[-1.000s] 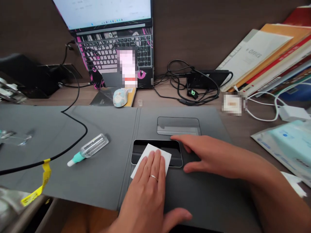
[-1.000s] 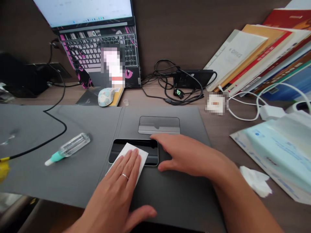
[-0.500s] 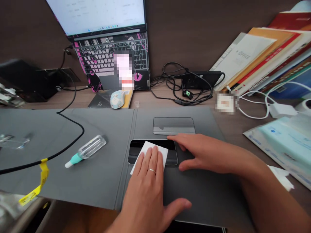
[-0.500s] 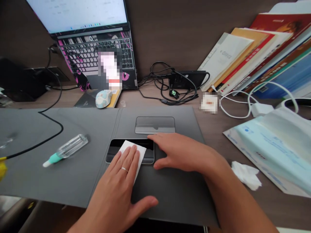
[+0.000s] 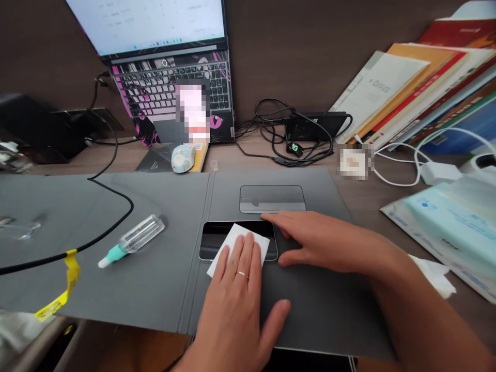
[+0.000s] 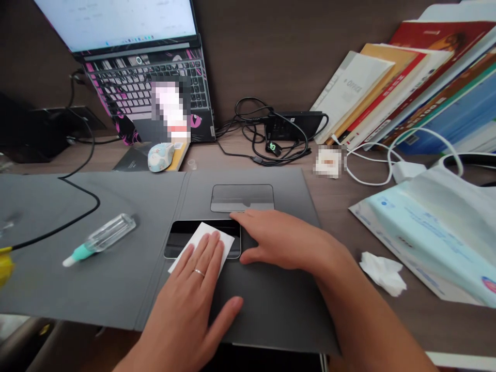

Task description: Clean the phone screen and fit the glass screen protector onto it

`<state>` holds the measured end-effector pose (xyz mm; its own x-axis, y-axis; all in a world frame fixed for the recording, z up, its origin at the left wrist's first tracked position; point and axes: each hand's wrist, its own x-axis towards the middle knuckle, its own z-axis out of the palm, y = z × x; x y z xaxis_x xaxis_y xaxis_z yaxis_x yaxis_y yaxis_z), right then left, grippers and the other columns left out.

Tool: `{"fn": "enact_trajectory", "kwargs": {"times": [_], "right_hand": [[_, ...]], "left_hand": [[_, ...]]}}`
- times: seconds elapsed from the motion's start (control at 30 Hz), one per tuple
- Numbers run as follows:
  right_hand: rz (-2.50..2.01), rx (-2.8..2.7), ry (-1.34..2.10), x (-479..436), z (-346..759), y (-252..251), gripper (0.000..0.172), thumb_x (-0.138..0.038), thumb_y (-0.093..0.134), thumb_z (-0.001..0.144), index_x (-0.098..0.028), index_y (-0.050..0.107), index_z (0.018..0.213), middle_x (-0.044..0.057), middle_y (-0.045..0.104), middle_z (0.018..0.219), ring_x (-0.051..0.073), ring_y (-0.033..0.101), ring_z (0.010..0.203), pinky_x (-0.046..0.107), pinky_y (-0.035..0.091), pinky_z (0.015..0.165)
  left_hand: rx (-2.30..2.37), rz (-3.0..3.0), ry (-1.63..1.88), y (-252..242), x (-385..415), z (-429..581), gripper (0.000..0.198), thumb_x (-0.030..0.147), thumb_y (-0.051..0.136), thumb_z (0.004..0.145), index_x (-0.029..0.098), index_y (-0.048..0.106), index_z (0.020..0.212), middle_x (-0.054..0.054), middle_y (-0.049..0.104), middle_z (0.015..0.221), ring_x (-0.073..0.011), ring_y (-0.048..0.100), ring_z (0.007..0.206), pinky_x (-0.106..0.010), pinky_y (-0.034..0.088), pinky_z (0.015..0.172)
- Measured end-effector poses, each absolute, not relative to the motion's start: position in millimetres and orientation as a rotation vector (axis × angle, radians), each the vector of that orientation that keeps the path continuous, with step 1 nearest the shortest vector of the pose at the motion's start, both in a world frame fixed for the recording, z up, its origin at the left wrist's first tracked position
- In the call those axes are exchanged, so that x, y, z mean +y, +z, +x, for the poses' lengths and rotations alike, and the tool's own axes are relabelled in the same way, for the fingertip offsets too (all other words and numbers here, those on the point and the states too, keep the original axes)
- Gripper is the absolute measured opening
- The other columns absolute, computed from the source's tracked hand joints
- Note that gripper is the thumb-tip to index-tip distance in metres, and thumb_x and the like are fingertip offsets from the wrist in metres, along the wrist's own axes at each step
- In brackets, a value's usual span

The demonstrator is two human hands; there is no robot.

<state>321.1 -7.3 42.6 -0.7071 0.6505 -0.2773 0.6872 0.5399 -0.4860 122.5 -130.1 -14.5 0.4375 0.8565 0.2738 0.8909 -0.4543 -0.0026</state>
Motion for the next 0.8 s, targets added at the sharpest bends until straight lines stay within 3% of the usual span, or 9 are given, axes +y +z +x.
{"fn": "enact_trajectory", "kwargs": {"times": [0.17,0.43,0.6,0.8], "right_hand": [[1.159,2.685,-0.864,-8.2,321.6,41.6,0.082,-0.038,0.076,0.083,-0.015,0.043,0.154,0.016,0.055,0.150,0.035,0.057,0.130,0.045,0.047,0.105],[1.204,2.697,-0.963,-9.0,319.7,39.6,0.059,-0.036,0.077,0.083,-0.022,0.057,0.137,0.009,0.069,0.129,0.031,0.065,0.113,0.040,0.051,0.089],[1.216,2.703,-0.935,-8.0,318.8,39.0,0.063,-0.041,0.076,0.084,-0.021,0.055,0.139,0.010,0.070,0.126,0.032,0.066,0.111,0.039,0.049,0.086],[1.206,2.673,-0.917,-10.2,317.2,40.5,0.061,-0.041,0.076,0.084,-0.021,0.055,0.137,0.011,0.068,0.130,0.032,0.066,0.112,0.038,0.048,0.086]], "left_hand": [[-1.434,-2.579,-0.366,-16.2,-146.0,109.5,0.069,0.049,0.044,0.100,0.002,0.039,0.150,-0.022,0.043,0.157,-0.0366,0.040,0.147,-0.050,0.044,0.111],[-1.482,-2.722,-0.322,-8.6,-113.4,122.5,0.073,0.057,0.040,0.102,0.003,0.037,0.151,-0.021,0.041,0.158,-0.0368,0.038,0.148,-0.055,0.040,0.115],[-1.505,-2.734,-0.343,-4.4,-130.4,111.8,0.064,0.044,0.044,0.103,0.007,0.033,0.154,-0.017,0.040,0.160,-0.0316,0.034,0.151,-0.051,0.037,0.119],[-1.463,-2.810,-0.294,0.9,-143.2,88.5,0.074,0.050,0.046,0.102,0.009,0.023,0.159,-0.016,0.035,0.163,-0.0298,0.030,0.153,-0.048,0.038,0.119]]}}
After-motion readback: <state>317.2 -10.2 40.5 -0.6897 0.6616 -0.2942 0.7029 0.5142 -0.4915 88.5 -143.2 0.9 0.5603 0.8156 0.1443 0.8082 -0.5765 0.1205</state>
